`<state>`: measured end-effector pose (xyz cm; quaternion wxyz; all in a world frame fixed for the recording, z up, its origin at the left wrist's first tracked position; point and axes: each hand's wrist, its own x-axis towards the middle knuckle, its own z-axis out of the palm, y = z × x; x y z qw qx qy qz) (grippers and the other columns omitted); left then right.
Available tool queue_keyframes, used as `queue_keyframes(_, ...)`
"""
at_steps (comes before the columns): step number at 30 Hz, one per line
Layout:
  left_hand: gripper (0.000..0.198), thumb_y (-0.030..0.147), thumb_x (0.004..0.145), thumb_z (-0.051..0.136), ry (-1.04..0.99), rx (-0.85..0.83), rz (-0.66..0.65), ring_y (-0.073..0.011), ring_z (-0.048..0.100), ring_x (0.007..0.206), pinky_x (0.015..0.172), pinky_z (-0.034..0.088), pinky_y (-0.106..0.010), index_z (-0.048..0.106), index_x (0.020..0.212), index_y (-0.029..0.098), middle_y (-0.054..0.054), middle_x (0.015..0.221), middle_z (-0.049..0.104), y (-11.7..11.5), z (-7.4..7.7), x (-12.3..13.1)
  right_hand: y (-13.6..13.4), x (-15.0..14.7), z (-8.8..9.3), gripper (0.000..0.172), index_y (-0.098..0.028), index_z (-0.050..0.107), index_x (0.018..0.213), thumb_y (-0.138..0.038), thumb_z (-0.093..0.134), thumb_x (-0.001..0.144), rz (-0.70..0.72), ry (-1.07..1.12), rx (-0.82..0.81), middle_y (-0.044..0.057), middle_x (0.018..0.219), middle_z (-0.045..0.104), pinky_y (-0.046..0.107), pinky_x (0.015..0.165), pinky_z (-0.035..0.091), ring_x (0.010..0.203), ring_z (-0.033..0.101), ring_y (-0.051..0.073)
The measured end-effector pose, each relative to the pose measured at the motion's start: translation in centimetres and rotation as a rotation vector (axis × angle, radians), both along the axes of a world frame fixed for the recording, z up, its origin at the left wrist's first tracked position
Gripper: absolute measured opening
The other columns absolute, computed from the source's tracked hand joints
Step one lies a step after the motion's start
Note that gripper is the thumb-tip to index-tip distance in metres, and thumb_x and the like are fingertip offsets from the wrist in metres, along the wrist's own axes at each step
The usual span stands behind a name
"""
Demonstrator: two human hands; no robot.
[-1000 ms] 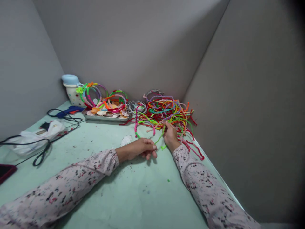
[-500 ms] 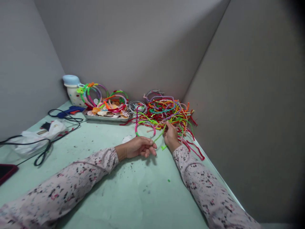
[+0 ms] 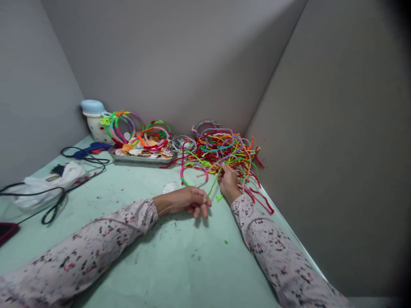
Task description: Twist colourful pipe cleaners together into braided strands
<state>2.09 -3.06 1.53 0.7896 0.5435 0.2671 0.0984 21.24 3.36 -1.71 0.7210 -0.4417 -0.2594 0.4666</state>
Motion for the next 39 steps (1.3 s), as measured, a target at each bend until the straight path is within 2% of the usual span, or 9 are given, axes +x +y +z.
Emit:
queue_keyframes(8, 0.02, 0.031, 0.083, 0.058, 0.048, 0.09, -0.028, -0.009, 0.058, 0.045, 0.041, 0.026, -0.02, 0.062, 0.088, 0.012, -0.008, 0.069, 0.071, -0.6, 0.3, 0.4, 0.3, 0.1, -0.4, 0.025, -0.02, 0.056, 0.065, -0.04, 0.071, 0.069, 0.014, -0.062, -0.002, -0.009, 0.048, 0.046, 0.022, 0.038, 0.023, 0.041, 0.036, 0.007)
queue_keyframes(14, 0.029, 0.039, 0.084, 0.059, 0.072, 0.16, -0.039, -0.0093, 0.059, 0.049, 0.044, 0.028, -0.02, 0.063, 0.09, 0.012, -0.01, 0.076, 0.073, -0.6, 0.1, 0.5, 0.8, 0.3, -1.0, 0.026, -0.021, 0.059, 0.068, -0.043, 0.073, 0.067, 0.065, -0.083, 0.046, -0.007, 0.053, 0.053, 0.023, 0.041, 0.029, 0.045, 0.043, 0.009)
queue_keyframes(18, 0.041, 0.049, 0.087, 0.053, 0.053, 0.176, -0.052, -0.0099, 0.061, 0.052, 0.046, 0.031, -0.02, 0.065, 0.093, 0.011, -0.012, 0.083, 0.074, -0.5, 0.0, 0.4, 0.7, 0.2, -0.9, 0.027, -0.02, 0.061, 0.071, -0.045, 0.073, 0.067, 0.102, -0.09, 0.069, -0.006, 0.057, 0.057, 0.024, 0.044, 0.032, 0.048, 0.047, 0.01)
queue_keyframes(23, 0.057, 0.061, 0.086, 0.048, 0.011, 0.121, 0.015, -0.0101, 0.061, 0.053, 0.045, 0.034, -0.02, 0.066, 0.099, 0.009, -0.016, 0.093, 0.072, -0.3, -0.1, 0.5, 0.1, -0.1, -0.6, 0.03, -0.02, 0.06, 0.07, -0.047, 0.073, 0.068, 0.115, -0.123, 0.062, -0.006, 0.057, 0.057, 0.024, 0.046, 0.035, 0.05, 0.049, 0.011)
queue_keyframes(27, 0.051, 0.055, 0.085, 0.054, -0.019, 0.092, 0.053, -0.0098, 0.061, 0.056, 0.046, 0.034, -0.02, 0.067, 0.101, 0.009, -0.015, 0.095, 0.071, -0.2, -0.1, 0.6, -0.5, -0.6, -0.4, 0.031, -0.021, 0.06, 0.071, -0.05, 0.072, 0.069, 0.152, -0.19, 0.037, -0.009, 0.046, 0.046, 0.023, 0.042, 0.029, 0.042, 0.039, 0.009)
queue_keyframes(30, 0.043, 0.049, 0.083, 0.06, -0.025, 0.101, 0.089, -0.0077, 0.057, 0.052, 0.045, 0.032, -0.02, 0.067, 0.1, 0.01, -0.012, 0.093, 0.071, -0.2, -0.1, 0.6, -1.0, -1.2, -0.3, 0.036, -0.02, 0.06, 0.069, -0.054, 0.071, 0.069, 0.194, -0.217, 0.039, -0.009, 0.045, 0.043, 0.022, 0.038, 0.021, 0.039, 0.032, 0.007)
queue_keyframes(34, 0.04, 0.048, 0.082, 0.063, -0.022, 0.088, 0.145, -0.0063, 0.052, 0.049, 0.045, 0.029, -0.02, 0.068, 0.094, 0.01, -0.01, 0.085, 0.071, -0.1, -0.2, 0.5, -1.4, -1.8, -0.1, 0.037, -0.02, 0.061, 0.071, -0.056, 0.07, 0.071, 0.253, -0.273, 0.045, -0.009, 0.046, 0.045, 0.021, 0.037, 0.019, 0.038, 0.032, 0.005)
queue_keyframes(39, 0.04, 0.048, 0.08, 0.066, -0.073, 0.029, 0.249, -0.0058, 0.052, 0.048, 0.044, 0.03, -0.019, 0.066, 0.092, 0.01, -0.005, 0.072, 0.067, 0.1, -0.5, 0.6, -1.7, -2.1, 0.1, 0.037, -0.019, 0.06, 0.069, -0.055, 0.069, 0.071, 0.259, -0.337, 0.053, -0.008, 0.044, 0.046, 0.019, 0.038, 0.022, 0.038, 0.036, 0.005)
